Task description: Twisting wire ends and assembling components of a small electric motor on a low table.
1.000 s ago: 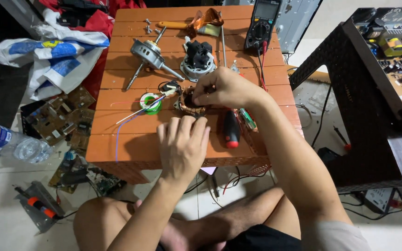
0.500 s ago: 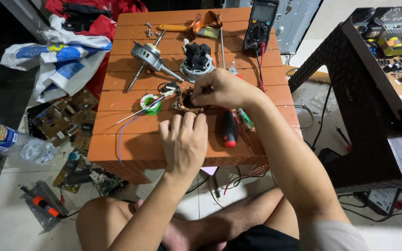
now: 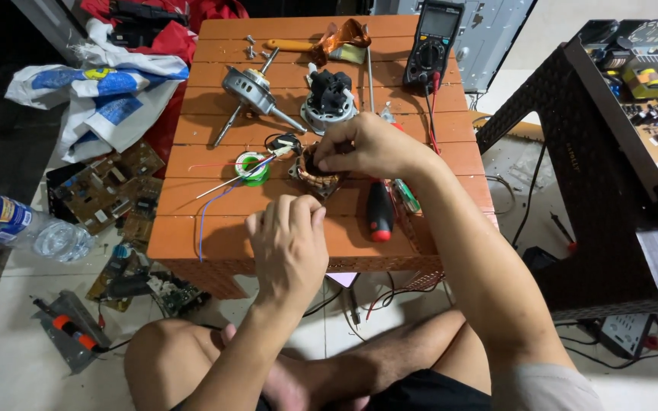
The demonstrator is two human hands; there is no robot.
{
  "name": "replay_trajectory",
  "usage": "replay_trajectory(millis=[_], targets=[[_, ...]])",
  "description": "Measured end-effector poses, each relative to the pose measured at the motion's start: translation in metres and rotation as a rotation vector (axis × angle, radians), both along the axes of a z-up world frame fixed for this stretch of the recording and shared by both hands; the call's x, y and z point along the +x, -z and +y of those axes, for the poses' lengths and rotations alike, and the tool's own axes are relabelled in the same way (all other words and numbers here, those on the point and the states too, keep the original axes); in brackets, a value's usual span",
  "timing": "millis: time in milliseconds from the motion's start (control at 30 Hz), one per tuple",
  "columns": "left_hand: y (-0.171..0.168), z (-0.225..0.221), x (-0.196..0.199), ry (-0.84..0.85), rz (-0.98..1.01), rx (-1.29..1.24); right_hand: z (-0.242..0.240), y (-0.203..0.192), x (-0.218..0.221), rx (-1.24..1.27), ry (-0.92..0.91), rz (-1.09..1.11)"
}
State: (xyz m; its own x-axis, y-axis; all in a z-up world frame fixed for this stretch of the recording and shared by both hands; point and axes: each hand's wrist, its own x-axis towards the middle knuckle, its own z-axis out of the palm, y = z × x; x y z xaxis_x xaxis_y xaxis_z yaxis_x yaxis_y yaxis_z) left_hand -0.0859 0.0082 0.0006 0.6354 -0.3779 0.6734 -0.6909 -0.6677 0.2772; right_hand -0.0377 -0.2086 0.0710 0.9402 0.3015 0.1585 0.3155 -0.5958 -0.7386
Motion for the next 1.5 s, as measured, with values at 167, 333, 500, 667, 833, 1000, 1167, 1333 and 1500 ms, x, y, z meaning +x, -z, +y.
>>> replay_trajectory(millis=[167, 333, 500, 667, 833, 1000, 1167, 1333, 1500], targets=[[0.0, 0.009, -0.008, 0.032, 0.057, -0.053, 0.001, 0.001, 0.0, -0.005, 0.011, 0.013], [0.01, 0.01, -0.007, 0.093, 0.064, -0.115, 0.003, -0.005, -0.002, 0.016, 0.024, 0.079], [0.01, 0.01, -0.007, 0.103, 0.074, -0.151, 0.002, -0.002, -0.002, 0.07, 0.033, 0.141], [0.007, 0.014, -0.011, 0.13, 0.087, -0.192, -0.002, -0.004, -0.004, 0.106, 0.033, 0.179], [-0.002, 0.019, -0.021, 0.176, 0.118, -0.251, -0.003, -0.001, -0.003, 0.119, 0.022, 0.183], [-0.019, 0.023, -0.033, 0.207, 0.121, -0.254, -0.003, -0.006, -0.005, 0.222, 0.019, 0.179], [-0.029, 0.031, -0.036, 0.255, 0.167, -0.253, 0.017, -0.047, -0.032, -0.117, 0.14, -0.05], [-0.029, 0.035, -0.036, 0.259, 0.189, -0.283, 0.046, -0.04, -0.083, -0.362, 0.025, -0.385], [-0.012, 0.031, -0.028, 0.289, 0.183, -0.343, 0.078, 0.012, -0.119, -0.32, 0.129, -0.572]])
